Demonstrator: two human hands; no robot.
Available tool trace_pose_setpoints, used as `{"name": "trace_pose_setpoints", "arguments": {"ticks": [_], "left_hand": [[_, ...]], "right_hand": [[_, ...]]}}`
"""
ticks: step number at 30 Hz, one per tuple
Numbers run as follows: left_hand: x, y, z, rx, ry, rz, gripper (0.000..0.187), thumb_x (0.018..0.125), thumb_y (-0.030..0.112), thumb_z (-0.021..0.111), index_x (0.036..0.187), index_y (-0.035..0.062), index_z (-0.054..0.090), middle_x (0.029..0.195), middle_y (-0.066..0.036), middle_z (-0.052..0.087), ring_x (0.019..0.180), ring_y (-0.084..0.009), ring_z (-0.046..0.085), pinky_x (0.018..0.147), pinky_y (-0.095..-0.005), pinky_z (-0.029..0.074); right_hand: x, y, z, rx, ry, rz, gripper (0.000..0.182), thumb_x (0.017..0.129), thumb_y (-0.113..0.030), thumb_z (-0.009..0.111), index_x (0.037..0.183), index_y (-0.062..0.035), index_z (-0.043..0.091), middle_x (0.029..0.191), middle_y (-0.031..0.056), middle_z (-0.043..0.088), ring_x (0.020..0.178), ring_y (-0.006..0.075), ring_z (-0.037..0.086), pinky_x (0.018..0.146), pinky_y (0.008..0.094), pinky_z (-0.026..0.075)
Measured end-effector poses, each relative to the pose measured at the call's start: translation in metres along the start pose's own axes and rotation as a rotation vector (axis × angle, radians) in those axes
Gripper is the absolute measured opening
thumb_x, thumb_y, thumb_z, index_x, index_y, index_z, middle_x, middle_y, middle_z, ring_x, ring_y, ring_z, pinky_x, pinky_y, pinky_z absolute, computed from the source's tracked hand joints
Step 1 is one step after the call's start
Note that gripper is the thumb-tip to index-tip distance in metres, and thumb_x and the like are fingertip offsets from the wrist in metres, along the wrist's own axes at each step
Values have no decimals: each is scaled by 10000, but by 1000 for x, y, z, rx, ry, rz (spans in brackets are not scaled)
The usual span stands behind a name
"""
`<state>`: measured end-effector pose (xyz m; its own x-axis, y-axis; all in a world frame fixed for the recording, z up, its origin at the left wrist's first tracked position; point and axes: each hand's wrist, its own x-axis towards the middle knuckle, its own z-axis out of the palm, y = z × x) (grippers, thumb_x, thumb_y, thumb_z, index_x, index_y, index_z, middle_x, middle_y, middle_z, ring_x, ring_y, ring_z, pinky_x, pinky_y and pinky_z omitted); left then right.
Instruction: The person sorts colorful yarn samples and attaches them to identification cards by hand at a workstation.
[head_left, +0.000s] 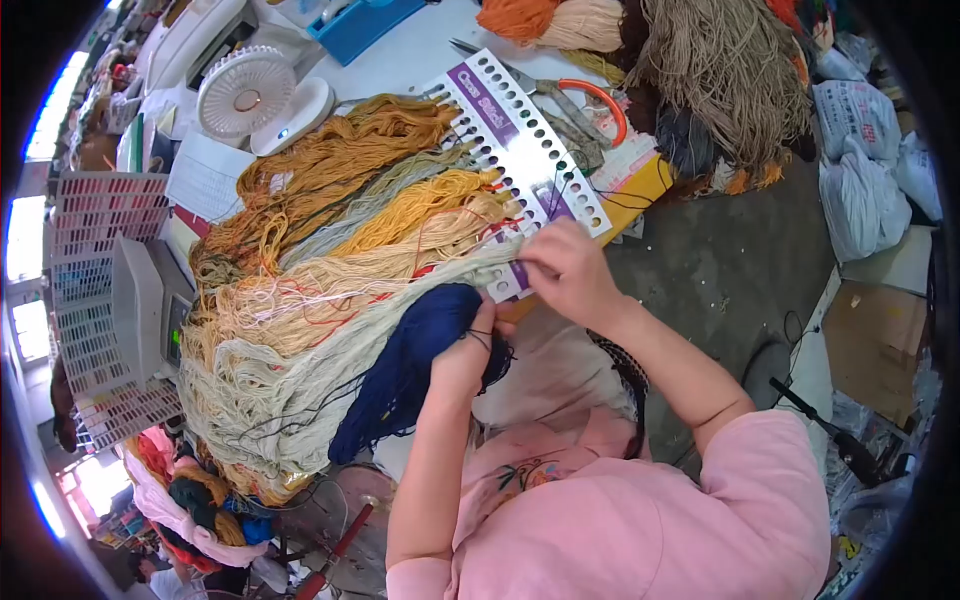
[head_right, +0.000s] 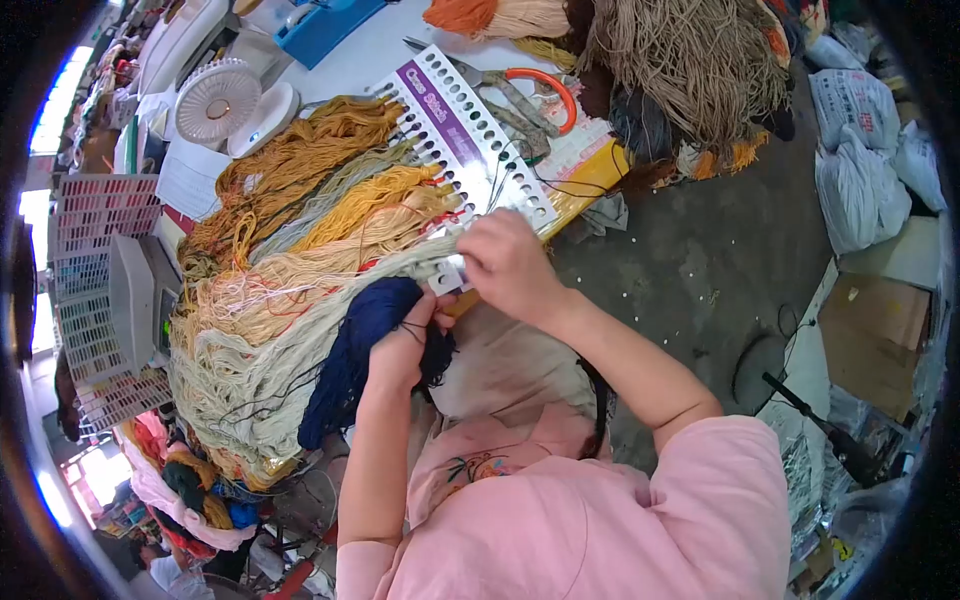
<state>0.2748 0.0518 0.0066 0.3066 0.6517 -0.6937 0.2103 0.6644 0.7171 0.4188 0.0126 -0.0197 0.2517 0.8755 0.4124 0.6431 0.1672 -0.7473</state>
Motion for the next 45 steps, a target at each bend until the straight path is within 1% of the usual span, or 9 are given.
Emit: {"name": "trace_pose_setpoints", "arguments": {"ticks": [15, 19, 22, 27, 29, 34, 35, 39, 45], "left_hand": [[-3, -2, 3, 67, 36, 111, 161, 807, 177, 476, 740, 39, 527, 593, -10, 506, 506, -75, 445, 472, -208, 360], [-17, 19, -36, -773, -243, -138, 150, 752, 47, 507, 901, 54, 484, 847, -58, 547, 476, -45, 374, 460, -184, 314], [-10, 24, -44, -949, -593, -166, 181, 787, 58, 424, 956, 20, 476, 672, -14, 501, 401, -31, 328, 400, -169, 263], [4, 28, -3, 90, -253, -131, 198, 721, 108, 535, 874, -18, 537, 574, -22, 500, 425, -74, 429, 424, -185, 348], [-3, 36, -17, 226, -172, -12, 167, 728, 145, 537, 776, -12, 567, 572, -19, 498, 444, -76, 432, 431, -186, 348], [-48, 57, -178, -537, 26, 121, 116, 717, 82, 513, 814, 25, 487, 592, -4, 455, 427, -29, 332, 393, -147, 262], [-67, 57, -215, -473, 457, 329, 144, 698, 12, 485, 839, 34, 499, 633, -7, 475, 448, -36, 375, 407, -142, 299], [-166, 41, -351, -600, 937, 445, 262, 820, 118, 398, 1046, 4, 466, 673, -11, 506, 483, -67, 424, 499, -132, 346], [-186, 22, -197, -495, 1, 408, 303, 799, 225, 419, 975, -23, 429, 623, 27, 388, 437, -45, 334, 430, -142, 273]], "right_hand": [[-12, -6, 3, 108, -118, -7, 107, 612, -34, 554, 718, -20, 565, 775, 85, 511, 705, 226, 494, 620, 291, 392], [-13, -6, 2, 117, -130, 2, 125, 604, -13, 557, 728, -19, 565, 755, 88, 510, 711, 231, 493, 609, 291, 399], [-9, -6, -3, 297, -173, 116, 116, 634, 23, 542, 744, -10, 561, 758, 78, 525, 667, 186, 511, 589, 268, 405], [-12, -3, 0, 782, -97, 470, 119, 723, 32, 497, 825, 1, 548, 782, 44, 533, 694, 95, 519, 600, 200, 415], [-8, -7, 0, 487, -152, 290, 155, 709, -6, 522, 864, -5, 536, 777, 56, 522, 696, 120, 517, 606, 213, 420], [-4, -13, 1, 134, -193, 95, 326, 599, -96, 601, 907, -38, 510, 742, 67, 490, 687, 199, 480, 649, 297, 381], [-5, -13, 2, 141, -192, 95, 326, 599, -96, 601, 907, -38, 510, 742, 67, 490, 687, 199, 480, 649, 297, 381], [-5, -9, 4, 124, -200, 46, 322, 595, -86, 596, 900, -39, 507, 727, 61, 484, 673, 195, 473, 641, 297, 367], [-10, -21, 14, 138, -79, 75, 233, 593, -41, 585, 817, -25, 523, 749, 76, 498, 723, 217, 488, 666, 294, 380]]}}
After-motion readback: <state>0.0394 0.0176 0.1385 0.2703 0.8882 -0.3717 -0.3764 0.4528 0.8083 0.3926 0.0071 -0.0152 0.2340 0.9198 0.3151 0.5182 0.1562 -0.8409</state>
